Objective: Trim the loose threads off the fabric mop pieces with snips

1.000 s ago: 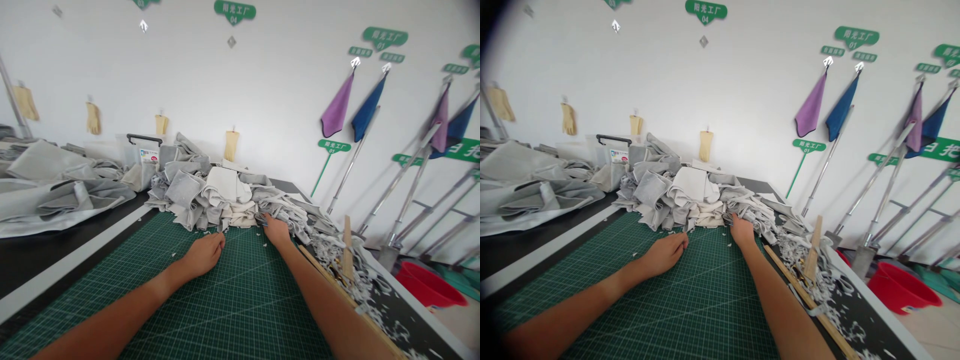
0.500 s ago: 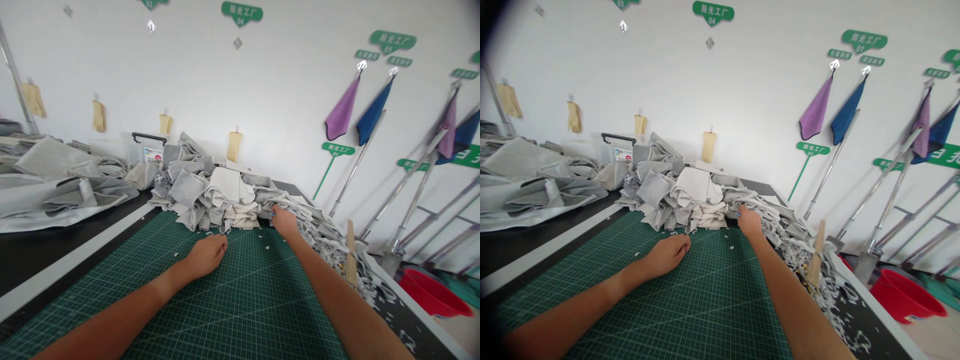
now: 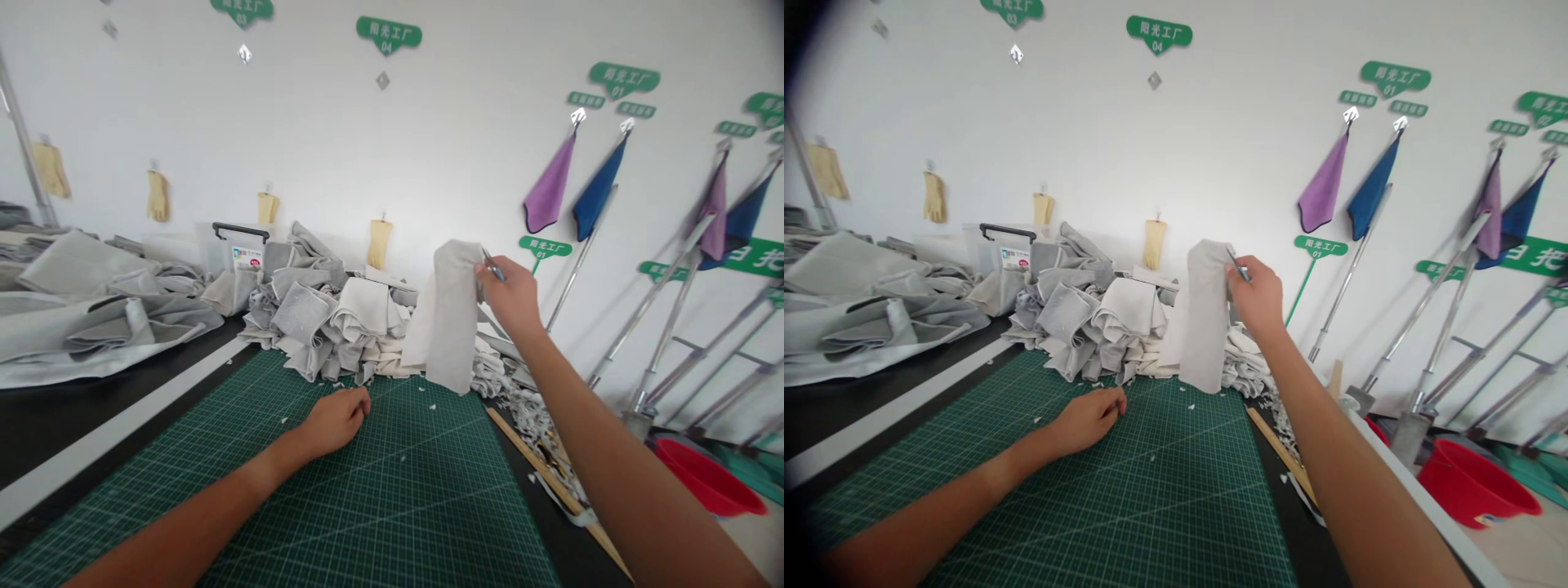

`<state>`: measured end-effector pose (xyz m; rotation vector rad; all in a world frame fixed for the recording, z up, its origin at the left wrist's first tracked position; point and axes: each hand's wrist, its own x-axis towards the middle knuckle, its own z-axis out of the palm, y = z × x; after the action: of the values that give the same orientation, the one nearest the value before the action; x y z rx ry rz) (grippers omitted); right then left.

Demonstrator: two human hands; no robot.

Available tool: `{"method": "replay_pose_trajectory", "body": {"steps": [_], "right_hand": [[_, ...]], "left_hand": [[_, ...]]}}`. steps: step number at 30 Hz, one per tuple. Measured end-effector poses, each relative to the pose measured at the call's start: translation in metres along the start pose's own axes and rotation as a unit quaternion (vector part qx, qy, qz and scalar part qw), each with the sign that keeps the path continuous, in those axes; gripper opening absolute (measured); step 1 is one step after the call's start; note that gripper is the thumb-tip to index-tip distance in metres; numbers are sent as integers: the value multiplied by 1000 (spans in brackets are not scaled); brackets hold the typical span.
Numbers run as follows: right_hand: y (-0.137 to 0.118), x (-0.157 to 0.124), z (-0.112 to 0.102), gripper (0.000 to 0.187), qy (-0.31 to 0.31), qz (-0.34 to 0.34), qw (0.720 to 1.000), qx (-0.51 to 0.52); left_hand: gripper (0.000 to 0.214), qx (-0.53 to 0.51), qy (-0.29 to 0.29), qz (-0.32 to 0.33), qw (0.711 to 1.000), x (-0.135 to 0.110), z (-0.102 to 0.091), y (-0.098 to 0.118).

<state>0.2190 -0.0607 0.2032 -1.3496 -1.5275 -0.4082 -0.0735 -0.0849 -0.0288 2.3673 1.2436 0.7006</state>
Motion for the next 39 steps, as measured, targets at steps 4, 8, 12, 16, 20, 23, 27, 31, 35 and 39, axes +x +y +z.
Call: {"method": "replay_pose_trajectory", "body": {"steps": [4, 8, 12, 16, 20, 23, 27, 31, 35, 39], "right_hand": [[-34, -14, -32, 33, -15, 3, 993, 119], [-65, -66, -49, 33, -106, 26, 984, 141], [-82, -123, -47, 28, -225, 49, 960, 160], [-83, -167, -38, 26, -311, 107, 924, 193], [-76, -192, -39, 26, -338, 80, 923, 167], [-70, -196, -45, 22, -319, 40, 944, 72], [-68, -186, -51, 22, -303, 28, 951, 48], [-81, -169, -59, 29, -339, 71, 920, 183], [-97, -159, -70, 33, -377, 139, 869, 289], [-105, -159, -82, 29, -394, 254, 797, 381]], "left_hand": [[30, -221, -84, -45, 971, -2, -9, 15], [62, -448, -188, -57, 872, -15, -23, 44], [55, -527, -253, -73, 808, -37, -35, 72], [38, -530, -236, -96, 809, -52, -33, 87], [27, -460, -144, -149, 864, -52, -14, 80], [35, -348, -78, -185, 916, -49, -3, 67], [48, -226, 21, -146, 963, -52, -21, 69], [60, -159, 108, -72, 979, -57, -53, 97], [56, -167, 110, 43, 979, -59, -71, 125], [46, -324, -43, 89, 941, -59, -83, 141]]}}
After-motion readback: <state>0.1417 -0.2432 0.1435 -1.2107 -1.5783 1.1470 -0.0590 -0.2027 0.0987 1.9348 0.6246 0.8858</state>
